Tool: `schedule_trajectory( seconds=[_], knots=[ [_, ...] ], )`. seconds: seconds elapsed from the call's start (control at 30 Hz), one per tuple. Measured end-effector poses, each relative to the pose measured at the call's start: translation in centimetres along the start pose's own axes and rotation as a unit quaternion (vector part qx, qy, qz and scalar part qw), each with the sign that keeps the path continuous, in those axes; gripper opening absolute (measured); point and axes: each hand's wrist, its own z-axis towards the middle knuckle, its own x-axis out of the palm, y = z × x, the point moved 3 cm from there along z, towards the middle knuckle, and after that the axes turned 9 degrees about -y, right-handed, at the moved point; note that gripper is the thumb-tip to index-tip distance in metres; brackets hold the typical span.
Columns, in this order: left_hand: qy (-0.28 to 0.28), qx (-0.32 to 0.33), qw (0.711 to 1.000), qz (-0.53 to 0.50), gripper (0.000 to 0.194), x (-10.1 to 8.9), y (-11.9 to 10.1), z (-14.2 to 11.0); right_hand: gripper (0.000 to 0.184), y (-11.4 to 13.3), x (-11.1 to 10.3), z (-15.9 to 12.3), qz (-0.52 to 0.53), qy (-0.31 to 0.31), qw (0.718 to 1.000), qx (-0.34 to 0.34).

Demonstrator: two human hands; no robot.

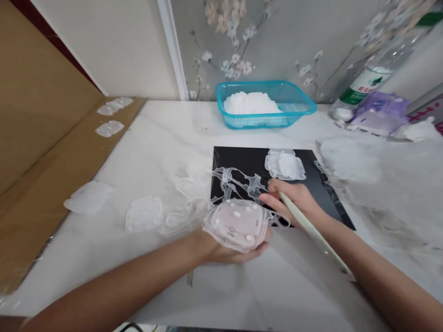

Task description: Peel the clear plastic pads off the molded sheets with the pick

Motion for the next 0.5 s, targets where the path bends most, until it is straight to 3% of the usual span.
schedule_trajectory(
  seconds=[0.13, 0.23, 0.3, 0.4, 0.47, 0.5],
  knots=[
    [-0.113, -0.110, 0.983, 0.099, 0.037, -1.6, 2.2, -0.1, 0.039, 0.5, -3.4, 0.1, 0.000, -0.226, 0.974, 0.023],
    [-0.090, -0.141, 0.982, 0.089, 0.041, -2.0, 3.1, -0.5, 0.037, 1.1, -4.8, 0.0, -0.066, -0.293, 0.954, 0.012],
    [-0.048, -0.115, 0.991, 0.053, 0.042, -1.7, 2.9, -0.4, 0.038, 1.7, -4.4, 0.1, -0.081, -0.249, 0.964, -0.050],
    [-0.032, -0.071, 0.997, -0.009, 0.036, -1.5, 2.0, 0.2, 0.047, 2.7, -2.0, -0.2, 0.052, -0.033, 0.991, -0.121],
    [-0.031, -0.053, 0.998, -0.020, 0.026, -1.8, 1.2, 0.8, 0.040, 3.1, -0.5, -0.7, 0.145, 0.087, 0.982, -0.086],
    [-0.035, -0.052, 0.998, -0.013, 0.023, -2.2, 0.9, 1.0, 0.034, 3.2, -0.2, -1.0, 0.181, 0.101, 0.977, -0.058]
  ],
)
